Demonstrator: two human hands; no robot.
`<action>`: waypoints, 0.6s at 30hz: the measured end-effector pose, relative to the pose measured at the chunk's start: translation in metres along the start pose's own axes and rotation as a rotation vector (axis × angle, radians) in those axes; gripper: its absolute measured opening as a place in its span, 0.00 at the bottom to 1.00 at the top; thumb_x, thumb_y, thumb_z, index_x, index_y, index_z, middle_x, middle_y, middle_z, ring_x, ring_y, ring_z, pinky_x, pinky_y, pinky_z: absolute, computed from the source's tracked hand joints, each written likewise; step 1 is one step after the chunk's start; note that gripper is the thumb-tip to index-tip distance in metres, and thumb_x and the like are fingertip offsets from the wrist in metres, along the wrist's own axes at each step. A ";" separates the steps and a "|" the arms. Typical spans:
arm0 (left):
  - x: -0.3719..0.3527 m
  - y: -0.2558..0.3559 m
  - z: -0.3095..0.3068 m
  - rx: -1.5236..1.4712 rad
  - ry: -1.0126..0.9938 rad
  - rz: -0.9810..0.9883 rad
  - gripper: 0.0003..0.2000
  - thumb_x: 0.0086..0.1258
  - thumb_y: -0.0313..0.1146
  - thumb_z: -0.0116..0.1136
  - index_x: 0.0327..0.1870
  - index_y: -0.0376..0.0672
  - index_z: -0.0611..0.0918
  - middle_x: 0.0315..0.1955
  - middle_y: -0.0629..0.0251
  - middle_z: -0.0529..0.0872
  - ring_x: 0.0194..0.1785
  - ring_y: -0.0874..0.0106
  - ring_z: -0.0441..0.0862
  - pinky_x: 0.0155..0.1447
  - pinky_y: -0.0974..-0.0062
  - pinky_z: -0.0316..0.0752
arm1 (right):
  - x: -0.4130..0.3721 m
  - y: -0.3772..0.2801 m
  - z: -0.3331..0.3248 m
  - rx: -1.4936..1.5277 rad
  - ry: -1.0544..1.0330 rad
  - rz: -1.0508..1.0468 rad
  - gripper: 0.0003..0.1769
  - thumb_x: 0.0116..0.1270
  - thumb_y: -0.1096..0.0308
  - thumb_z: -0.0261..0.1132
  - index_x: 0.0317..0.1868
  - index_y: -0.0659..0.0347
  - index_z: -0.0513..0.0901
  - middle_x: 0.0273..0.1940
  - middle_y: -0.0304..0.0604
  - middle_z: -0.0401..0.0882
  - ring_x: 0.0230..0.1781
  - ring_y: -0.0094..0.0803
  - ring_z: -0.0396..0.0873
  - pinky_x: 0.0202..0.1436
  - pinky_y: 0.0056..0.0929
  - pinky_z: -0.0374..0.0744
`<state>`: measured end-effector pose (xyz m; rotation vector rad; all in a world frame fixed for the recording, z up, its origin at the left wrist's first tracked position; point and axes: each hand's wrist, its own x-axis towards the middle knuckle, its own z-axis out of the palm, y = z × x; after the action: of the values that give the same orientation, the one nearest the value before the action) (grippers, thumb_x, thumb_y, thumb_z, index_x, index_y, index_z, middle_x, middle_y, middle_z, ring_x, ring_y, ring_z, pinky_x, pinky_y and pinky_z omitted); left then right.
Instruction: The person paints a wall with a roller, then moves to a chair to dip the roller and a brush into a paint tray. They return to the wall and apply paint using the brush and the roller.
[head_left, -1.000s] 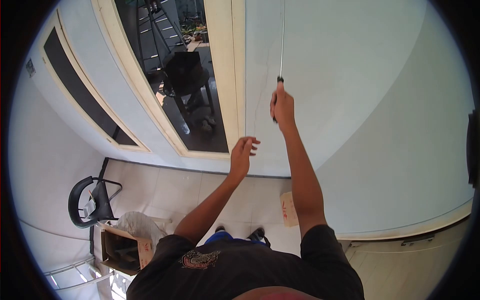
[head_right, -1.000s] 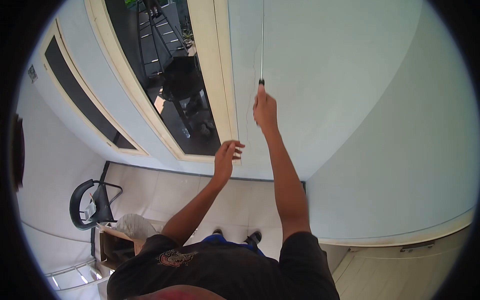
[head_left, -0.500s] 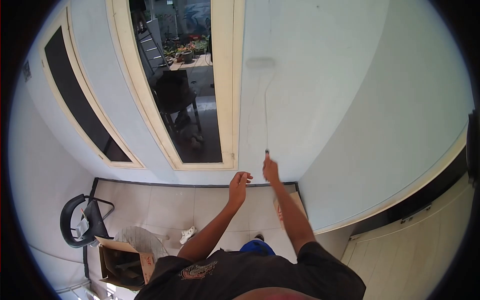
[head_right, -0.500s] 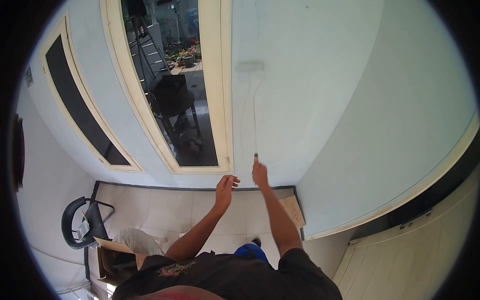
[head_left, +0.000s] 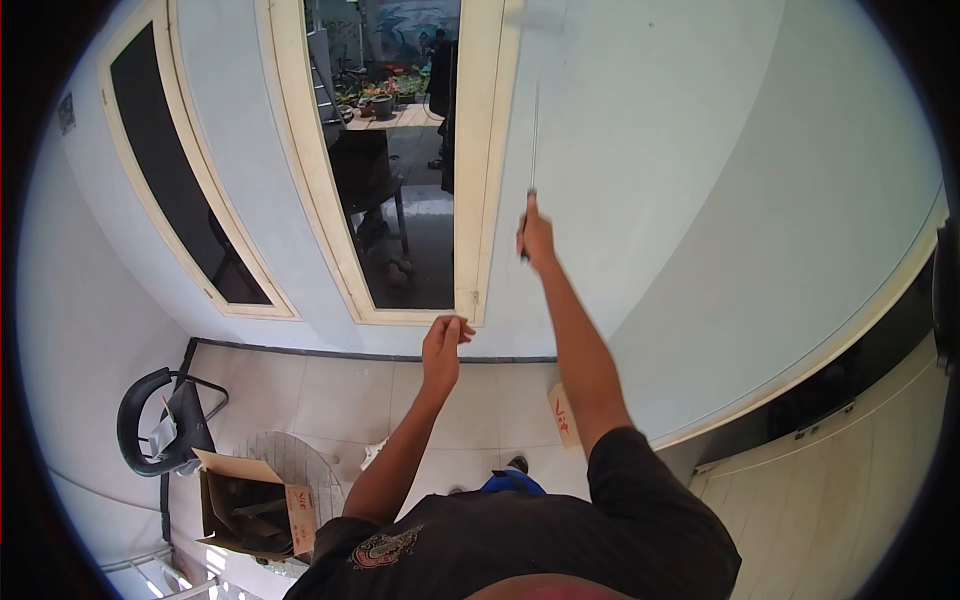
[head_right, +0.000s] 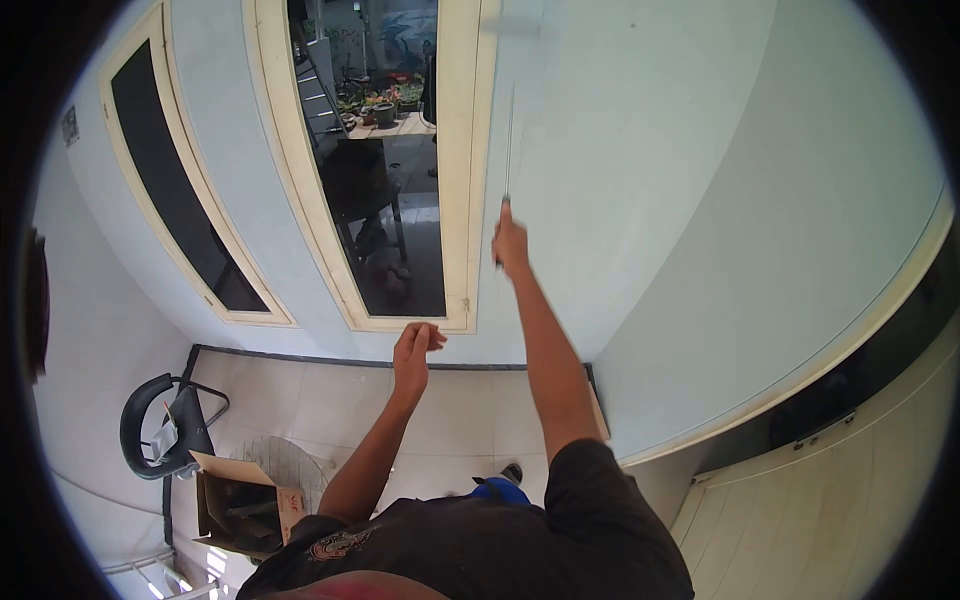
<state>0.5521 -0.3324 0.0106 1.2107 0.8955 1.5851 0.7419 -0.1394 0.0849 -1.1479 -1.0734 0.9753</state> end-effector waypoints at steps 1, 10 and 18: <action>-0.008 -0.005 -0.008 0.000 0.001 0.011 0.13 0.81 0.36 0.46 0.43 0.36 0.78 0.33 0.65 0.83 0.37 0.78 0.78 0.46 0.78 0.75 | -0.021 0.037 -0.001 -0.021 -0.007 0.049 0.36 0.73 0.33 0.47 0.18 0.54 0.67 0.11 0.33 0.62 0.07 0.25 0.61 0.12 0.29 0.63; -0.022 -0.009 -0.026 0.047 0.033 -0.070 0.12 0.80 0.35 0.46 0.43 0.35 0.79 0.32 0.64 0.83 0.37 0.76 0.80 0.44 0.78 0.76 | -0.043 0.066 0.009 0.038 0.007 0.143 0.37 0.72 0.31 0.46 0.16 0.53 0.67 0.10 0.35 0.63 0.07 0.26 0.64 0.12 0.28 0.64; 0.014 0.030 0.012 0.086 -0.180 0.087 0.11 0.79 0.33 0.48 0.43 0.34 0.79 0.31 0.64 0.83 0.37 0.77 0.79 0.46 0.77 0.75 | 0.118 -0.140 -0.013 0.062 -0.079 -0.153 0.31 0.75 0.37 0.46 0.20 0.50 0.66 0.12 0.36 0.63 0.08 0.28 0.61 0.11 0.31 0.63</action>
<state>0.5551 -0.3280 0.0455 1.4451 0.8110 1.4903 0.7867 -0.0496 0.2383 -0.9686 -1.1686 0.9330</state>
